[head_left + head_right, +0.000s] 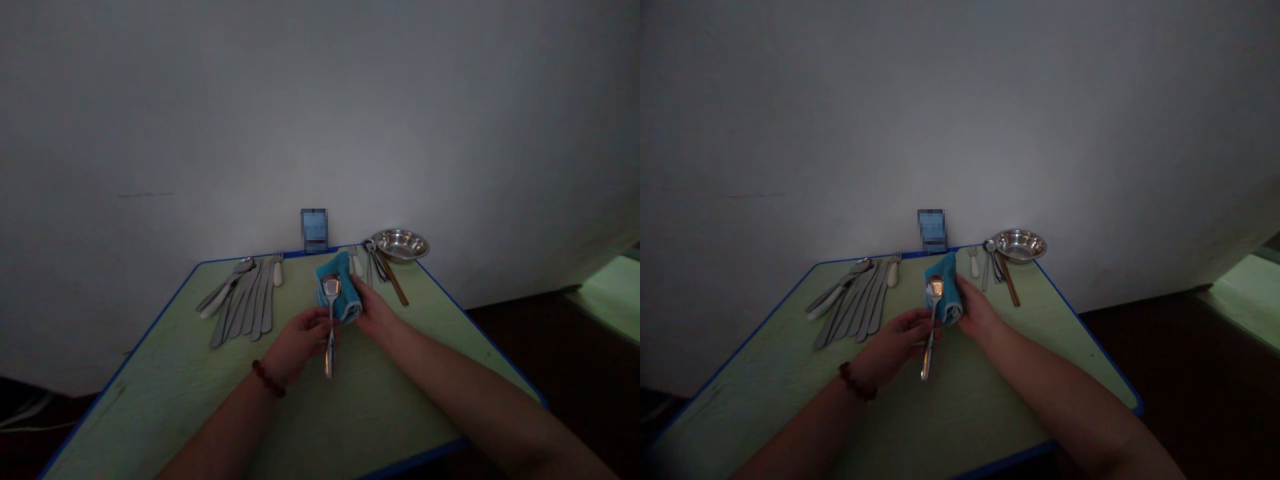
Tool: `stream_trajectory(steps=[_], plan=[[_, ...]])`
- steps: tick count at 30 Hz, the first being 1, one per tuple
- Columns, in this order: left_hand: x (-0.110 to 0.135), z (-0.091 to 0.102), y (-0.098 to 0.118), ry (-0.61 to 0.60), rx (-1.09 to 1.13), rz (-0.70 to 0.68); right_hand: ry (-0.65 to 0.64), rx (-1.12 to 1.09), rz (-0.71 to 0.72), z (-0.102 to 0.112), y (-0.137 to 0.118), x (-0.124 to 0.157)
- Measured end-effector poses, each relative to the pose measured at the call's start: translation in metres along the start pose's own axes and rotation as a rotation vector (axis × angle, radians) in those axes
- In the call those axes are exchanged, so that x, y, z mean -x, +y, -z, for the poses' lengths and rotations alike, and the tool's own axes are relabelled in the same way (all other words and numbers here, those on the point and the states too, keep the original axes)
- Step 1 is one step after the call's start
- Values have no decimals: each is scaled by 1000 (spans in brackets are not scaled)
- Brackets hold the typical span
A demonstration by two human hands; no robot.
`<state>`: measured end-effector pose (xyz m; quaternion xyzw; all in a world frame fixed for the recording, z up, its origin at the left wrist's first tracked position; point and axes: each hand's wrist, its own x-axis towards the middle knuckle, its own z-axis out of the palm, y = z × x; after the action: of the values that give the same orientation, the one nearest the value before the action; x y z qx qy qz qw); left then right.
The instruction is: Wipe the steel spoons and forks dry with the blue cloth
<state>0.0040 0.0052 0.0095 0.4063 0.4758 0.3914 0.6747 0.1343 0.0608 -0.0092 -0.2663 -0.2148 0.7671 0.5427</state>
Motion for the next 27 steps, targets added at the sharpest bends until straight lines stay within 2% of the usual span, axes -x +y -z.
stream_trajectory(steps=[3,8,13,17,21,27], plan=[[0,1,0,-12,-14,-4,-21,-1,15,-3,-1,3],[0,0,0,9,-46,23,-142,102,89,-5,-1,10],[1,1,0,-46,-45,15,-149,179,65,-9,0,16],[2,0,1,-25,-79,9,-137,277,77,-9,3,16],[2,-1,1,-31,-147,5,-80,480,135,-4,7,13],[3,-1,0,-45,-215,3,21,954,338,3,4,11]])
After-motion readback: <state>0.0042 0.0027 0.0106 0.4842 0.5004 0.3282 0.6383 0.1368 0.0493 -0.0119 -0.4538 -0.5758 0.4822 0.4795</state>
